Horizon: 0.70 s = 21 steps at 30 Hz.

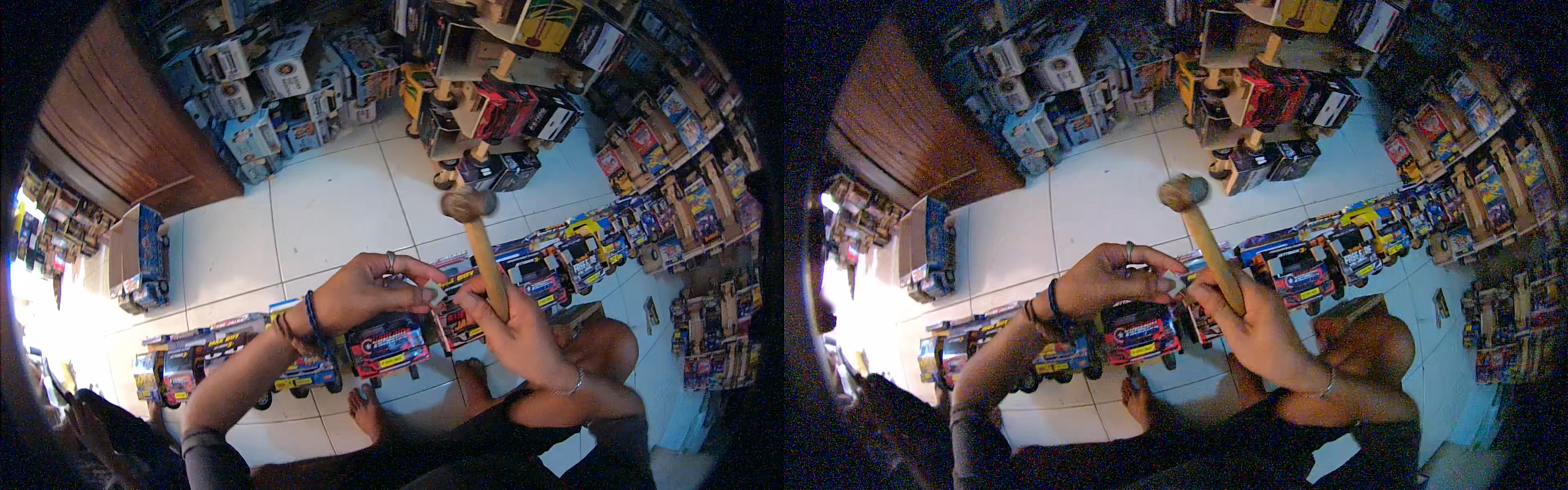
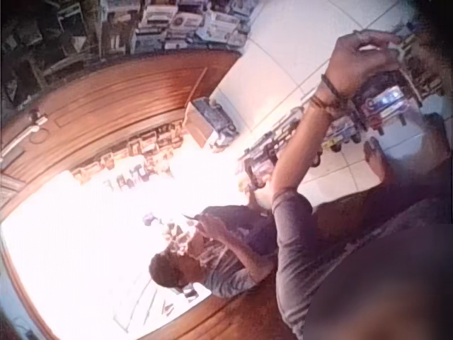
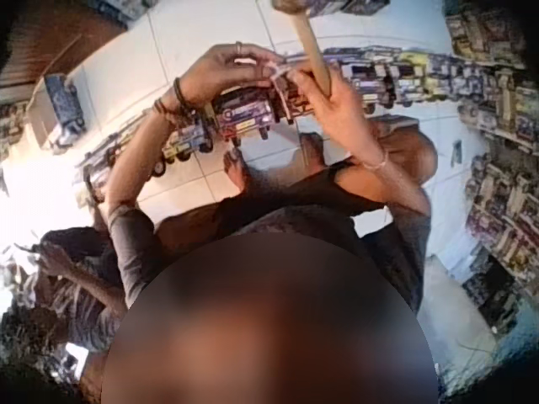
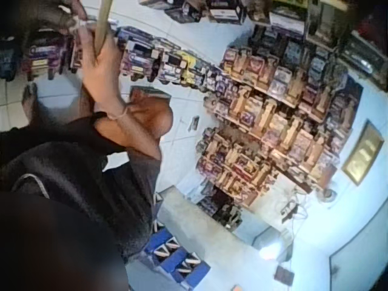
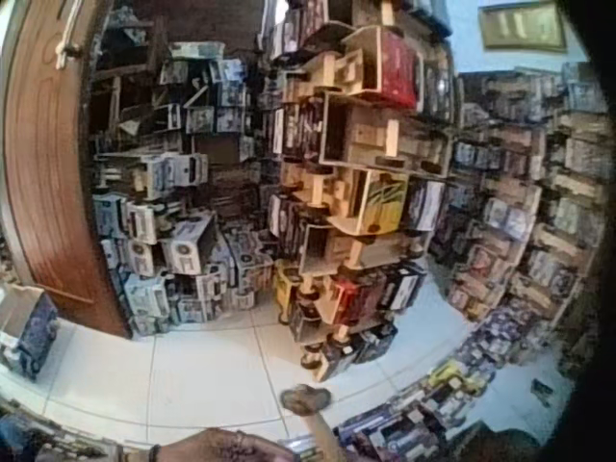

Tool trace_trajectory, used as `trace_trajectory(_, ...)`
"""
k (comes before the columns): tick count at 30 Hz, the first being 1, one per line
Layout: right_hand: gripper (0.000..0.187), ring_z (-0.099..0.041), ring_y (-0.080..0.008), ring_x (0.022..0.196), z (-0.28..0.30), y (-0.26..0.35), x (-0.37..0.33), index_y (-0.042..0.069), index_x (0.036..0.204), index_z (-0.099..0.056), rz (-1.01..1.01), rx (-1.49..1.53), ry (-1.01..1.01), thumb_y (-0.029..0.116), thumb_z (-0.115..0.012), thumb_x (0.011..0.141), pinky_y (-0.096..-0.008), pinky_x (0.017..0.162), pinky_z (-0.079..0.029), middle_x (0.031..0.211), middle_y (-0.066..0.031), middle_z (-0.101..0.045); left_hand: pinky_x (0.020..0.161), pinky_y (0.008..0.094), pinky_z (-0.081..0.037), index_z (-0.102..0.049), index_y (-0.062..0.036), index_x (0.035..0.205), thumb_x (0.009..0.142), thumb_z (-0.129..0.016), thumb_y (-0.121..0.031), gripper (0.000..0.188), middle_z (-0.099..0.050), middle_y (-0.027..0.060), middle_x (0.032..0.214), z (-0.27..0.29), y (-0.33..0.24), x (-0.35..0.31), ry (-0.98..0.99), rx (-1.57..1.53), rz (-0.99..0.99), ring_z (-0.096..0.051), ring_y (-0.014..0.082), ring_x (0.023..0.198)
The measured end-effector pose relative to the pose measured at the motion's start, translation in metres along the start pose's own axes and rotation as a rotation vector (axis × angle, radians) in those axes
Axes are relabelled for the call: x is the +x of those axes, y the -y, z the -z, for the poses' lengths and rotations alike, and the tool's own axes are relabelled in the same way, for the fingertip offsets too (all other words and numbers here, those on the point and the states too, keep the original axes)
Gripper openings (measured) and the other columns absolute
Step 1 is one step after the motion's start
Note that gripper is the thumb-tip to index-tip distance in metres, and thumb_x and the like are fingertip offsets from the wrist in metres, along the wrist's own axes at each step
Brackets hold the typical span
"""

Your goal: The person sits on the floor and uses a hammer to drive small wooden pegs into the tops of several toy truck boxes arranged in a row. They repeatedly pick up pegs from a nearby box and tap them into place on each truck.

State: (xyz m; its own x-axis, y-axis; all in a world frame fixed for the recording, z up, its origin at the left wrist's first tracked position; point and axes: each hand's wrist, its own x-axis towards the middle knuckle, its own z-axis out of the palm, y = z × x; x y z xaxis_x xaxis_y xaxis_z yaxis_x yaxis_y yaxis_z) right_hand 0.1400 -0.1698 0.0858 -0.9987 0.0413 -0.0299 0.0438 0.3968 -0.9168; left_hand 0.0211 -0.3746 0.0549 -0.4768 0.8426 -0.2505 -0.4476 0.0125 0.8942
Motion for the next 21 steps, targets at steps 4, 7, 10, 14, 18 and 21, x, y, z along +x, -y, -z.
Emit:
trace_trajectory(4,0.020,-0.059,-0.0103,0.075,-0.005,-0.009,-0.016,0.002,0.106,-0.063,-0.210,0.160,-0.005,0.019,-0.065,0.097,-0.0284,0.068,-0.049,0.084,-0.0037,-0.065,0.082,0.0220,-0.055,-0.066,0.0013,0.115,0.091,-0.072,-0.012,0.029,-0.071,0.0059,0.103,-0.014,0.002,0.005,-0.074,0.108,-0.048,-0.069,0.0116,0.091)
trace_trajectory(7,0.019,-0.058,-0.0073,0.072,-0.004,-0.010,-0.020,0.004,0.101,-0.065,-0.310,0.237,0.034,0.020,-0.071,0.093,-0.0246,0.063,-0.047,0.078,-0.0014,-0.063,0.077,0.0236,-0.057,-0.069,0.0007,0.112,0.090,-0.072,-0.010,0.024,-0.072,0.0075,0.102,-0.022,0.003,0.004,-0.148,0.271,-0.099,-0.070,0.0114,0.087)
trace_trajectory(10,0.019,-0.055,-0.0048,0.065,-0.009,-0.006,-0.022,0.006,0.096,-0.066,-0.441,0.266,0.050,0.023,-0.074,0.091,-0.0220,0.055,-0.042,0.074,0.0013,-0.062,0.076,0.0239,-0.057,-0.070,0.0007,0.110,0.090,-0.072,-0.009,0.023,-0.073,0.0080,0.099,-0.031,0.002,-0.008,-0.178,0.288,-0.144,-0.070,0.0111,0.087)
trace_trajectory(14,0.022,-0.048,-0.0021,0.053,-0.015,-0.003,-0.021,0.008,0.093,-0.067,-0.368,0.276,0.019,0.028,-0.075,0.090,-0.0211,0.045,-0.034,0.069,0.0050,-0.059,0.074,0.0236,-0.057,-0.069,0.0015,0.113,0.090,-0.071,-0.010,0.026,-0.073,0.0086,0.093,-0.034,-0.004,-0.012,-0.210,0.247,-0.074,-0.070,0.0110,0.084)
trace_trajectory(18,0.022,-0.045,-0.0019,0.051,-0.017,-0.005,-0.022,0.009,0.094,-0.068,-0.442,0.266,0.065,0.029,-0.074,0.091,-0.0219,0.043,-0.033,0.067,0.0062,-0.055,0.076,0.0234,-0.056,-0.068,0.0029,0.113,0.090,-0.072,-0.010,0.027,-0.073,0.0085,0.093,-0.033,-0.003,-0.017,-0.213,0.263,-0.060,-0.069,0.0104,0.085)
trace_trajectory(21,0.023,-0.044,-0.0019,0.049,-0.022,-0.010,-0.023,0.009,0.102,-0.067,-0.399,0.258,0.077,0.030,-0.070,0.094,-0.0209,0.040,-0.033,0.068,0.0060,-0.053,0.076,0.0226,-0.055,-0.069,0.0020,0.111,0.088,-0.074,-0.011,0.026,-0.073,0.0070,0.093,-0.024,0.001,-0.017,-0.203,0.348,-0.081,-0.068,0.0095,0.085)
